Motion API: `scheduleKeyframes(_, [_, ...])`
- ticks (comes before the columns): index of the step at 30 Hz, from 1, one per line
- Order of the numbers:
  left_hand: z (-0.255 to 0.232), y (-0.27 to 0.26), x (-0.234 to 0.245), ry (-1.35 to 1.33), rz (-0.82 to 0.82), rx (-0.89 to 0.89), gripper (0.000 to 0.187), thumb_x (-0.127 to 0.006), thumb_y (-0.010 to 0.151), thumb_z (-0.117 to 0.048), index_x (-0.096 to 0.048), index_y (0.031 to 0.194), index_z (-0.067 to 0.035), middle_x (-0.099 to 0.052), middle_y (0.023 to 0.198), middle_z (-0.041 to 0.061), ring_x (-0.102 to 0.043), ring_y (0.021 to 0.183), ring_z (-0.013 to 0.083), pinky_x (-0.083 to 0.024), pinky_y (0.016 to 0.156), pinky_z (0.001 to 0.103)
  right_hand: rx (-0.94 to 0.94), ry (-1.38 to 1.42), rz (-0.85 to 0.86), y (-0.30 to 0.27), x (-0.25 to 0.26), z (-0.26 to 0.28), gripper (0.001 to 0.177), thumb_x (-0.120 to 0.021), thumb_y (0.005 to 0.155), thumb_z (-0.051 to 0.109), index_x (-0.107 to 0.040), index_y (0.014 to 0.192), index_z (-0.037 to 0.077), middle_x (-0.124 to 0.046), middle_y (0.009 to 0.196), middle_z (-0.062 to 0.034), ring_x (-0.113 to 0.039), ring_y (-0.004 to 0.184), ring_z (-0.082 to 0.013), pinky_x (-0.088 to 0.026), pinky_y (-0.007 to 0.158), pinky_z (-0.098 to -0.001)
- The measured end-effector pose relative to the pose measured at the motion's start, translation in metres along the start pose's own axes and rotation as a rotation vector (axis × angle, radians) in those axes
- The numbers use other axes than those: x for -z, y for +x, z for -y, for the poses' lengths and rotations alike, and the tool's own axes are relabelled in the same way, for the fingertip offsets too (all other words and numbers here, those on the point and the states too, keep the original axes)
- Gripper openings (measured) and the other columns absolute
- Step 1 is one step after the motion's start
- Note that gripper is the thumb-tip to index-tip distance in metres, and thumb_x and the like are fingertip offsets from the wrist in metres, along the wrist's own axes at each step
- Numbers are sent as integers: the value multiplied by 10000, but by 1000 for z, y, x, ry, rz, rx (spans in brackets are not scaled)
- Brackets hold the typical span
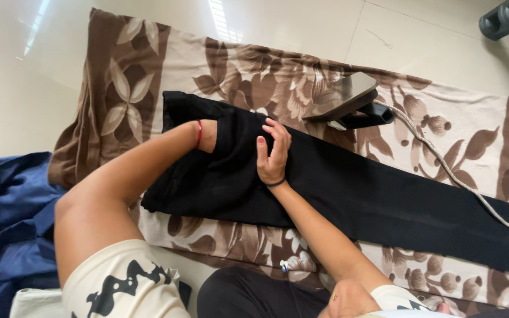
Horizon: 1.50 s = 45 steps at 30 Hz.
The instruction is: The person irons a pair of black trousers and a black t-shirt on a floral-patterned mat laid on the floor. They use a handheld iron to smooth the fabric, folding the trousers and then the t-shirt after ironing.
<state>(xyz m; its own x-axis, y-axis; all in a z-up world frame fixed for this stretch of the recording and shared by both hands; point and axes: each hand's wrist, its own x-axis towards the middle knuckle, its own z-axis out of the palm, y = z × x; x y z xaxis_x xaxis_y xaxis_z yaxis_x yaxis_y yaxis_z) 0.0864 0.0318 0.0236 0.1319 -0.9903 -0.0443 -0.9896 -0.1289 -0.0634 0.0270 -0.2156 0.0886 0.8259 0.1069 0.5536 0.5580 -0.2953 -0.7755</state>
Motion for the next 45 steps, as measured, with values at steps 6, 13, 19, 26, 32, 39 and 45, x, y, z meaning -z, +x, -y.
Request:
scheduleKeyframes(6, [3, 28, -14, -671, -63, 188, 498, -501, 966, -179, -555, 1434, -18, -504, 1553, 158, -464, 1450, 274, -300, 1229, 382, -39, 38, -22, -7, -2, -11, 218, -567, 1076, 162, -588, 1247, 30, -606, 1375, -147, -567, 1288, -314, -417, 1158, -426])
scheduleKeyframes(13, [8, 23, 5, -552, -83, 170, 518, -529, 961, -230, -547, 1433, -18, -498, 1537, 167, -445, 1441, 299, -308, 1210, 404, -34, 34, -11, -7, -1, -10, 203, -544, 1061, 144, -610, 1219, 37, -600, 1377, -144, -536, 1315, -309, -382, 1176, -421])
scheduleKeyframes(19, [1, 22, 29, -351, 126, 214, 442, -513, 995, -246, -595, 1387, -59, -554, 1493, 141, -500, 1396, 301, -361, 1178, 413, -113, -90, 62, -3, -6, -11, 160, -560, 1022, 65, -660, 1144, 92, -659, 1301, -54, -562, 1327, -262, -358, 1174, -409])
scheduleKeyframes(26, [-18, -30, 58, -305, 9, 346, 516, -543, 900, -145, -598, 1405, -57, -572, 1493, 118, -513, 1410, 271, -356, 1220, 385, -38, -328, 224, -3, -16, -14, 246, -590, 960, 32, -706, 1146, 144, -653, 1362, -53, -498, 1395, -266, -269, 1187, -496])
scheduleKeyframes(32, [-72, -128, 115, 169, 295, 798, 606, -542, 900, -225, -478, 1503, -220, -329, 1629, 42, -277, 1508, 280, -186, 1225, 480, 44, -580, 330, -7, -27, -10, 374, -607, 1021, 330, -611, 1373, 206, -477, 1512, -88, -304, 1490, -399, -192, 1189, -596])
scheduleKeyframes(39, [-192, -12, 140, 180, -197, 1658, 494, -578, 1011, -319, -575, 1479, -159, -450, 1608, 145, -267, 1570, 426, -133, 1250, 659, 85, -652, 479, -9, -30, -22, 569, -546, 1026, 505, -477, 1529, 249, -335, 1578, -140, -186, 1504, -459, -109, 1176, -683])
scheduleKeyframes(45, [-240, 80, 117, -408, -18, 1983, 683, -491, 920, -636, -393, 1540, -369, -160, 1695, 35, -48, 1547, 426, -5, 1128, 777, 162, -353, 620, -27, 66, 2, 522, -524, 1077, 433, -484, 1539, 194, -347, 1653, -142, -236, 1572, -393, -183, 1264, -575])
